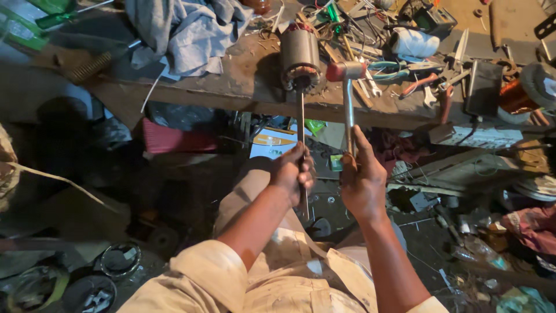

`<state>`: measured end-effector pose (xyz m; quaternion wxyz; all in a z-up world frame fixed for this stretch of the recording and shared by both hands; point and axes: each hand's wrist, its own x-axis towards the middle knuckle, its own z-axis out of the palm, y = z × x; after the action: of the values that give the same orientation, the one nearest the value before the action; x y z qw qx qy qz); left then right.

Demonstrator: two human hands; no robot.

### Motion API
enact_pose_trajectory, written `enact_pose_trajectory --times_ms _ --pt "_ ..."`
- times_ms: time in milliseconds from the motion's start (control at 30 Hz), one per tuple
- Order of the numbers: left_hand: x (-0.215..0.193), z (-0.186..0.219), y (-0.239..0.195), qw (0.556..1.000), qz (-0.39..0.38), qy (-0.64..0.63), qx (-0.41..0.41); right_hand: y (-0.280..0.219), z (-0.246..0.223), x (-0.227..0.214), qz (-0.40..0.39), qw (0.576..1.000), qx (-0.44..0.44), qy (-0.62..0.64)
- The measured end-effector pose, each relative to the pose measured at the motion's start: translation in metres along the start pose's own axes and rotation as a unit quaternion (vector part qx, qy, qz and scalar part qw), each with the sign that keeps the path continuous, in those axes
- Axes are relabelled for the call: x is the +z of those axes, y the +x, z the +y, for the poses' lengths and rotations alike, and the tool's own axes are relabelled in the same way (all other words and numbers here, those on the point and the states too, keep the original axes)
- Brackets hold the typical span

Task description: The person holds a cylindrical motor rotor and repeatedly taps its end with a hammer while inserting a metal bar into the rotor's center. The person rotates the rotor and continues hammering the bar to adjust or seat internal components.

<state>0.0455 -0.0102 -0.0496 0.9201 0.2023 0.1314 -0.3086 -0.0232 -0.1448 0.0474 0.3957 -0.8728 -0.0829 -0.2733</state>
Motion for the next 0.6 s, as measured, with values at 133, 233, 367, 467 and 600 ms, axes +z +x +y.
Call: enact_pose_trajectory --times_ms 133,233,367,467,600 --pt "-0.005 -0.011 -0.011 1.0 0.005 -0.02 -0.021 -0.003 0.006 -0.002 -0.007 0.999 0.033 -0.012" --pt "-0.007 -0.008 -0.014 1.0 0.007 0.004 -0.007 -0.005 0.008 -0.001 -0.016 0.995 0.065 0.08" --pt "-0.006 -0.002 -0.013 0.999 -0.043 -0.005 0.006 -0.007 0.008 -0.004 -0.023 0.998 0.041 0.046" --pt "-0.005 0.003 -0.008 0.999 -0.051 -0.011 0.002 -0.009 0.008 -0.004 -0.025 0.999 0.032 0.029" --pt "-0.001 0.009 0.003 0.998 -0.044 -0.036 -0.009 -0.009 0.007 -0.002 -0.027 0.999 0.025 -0.003"
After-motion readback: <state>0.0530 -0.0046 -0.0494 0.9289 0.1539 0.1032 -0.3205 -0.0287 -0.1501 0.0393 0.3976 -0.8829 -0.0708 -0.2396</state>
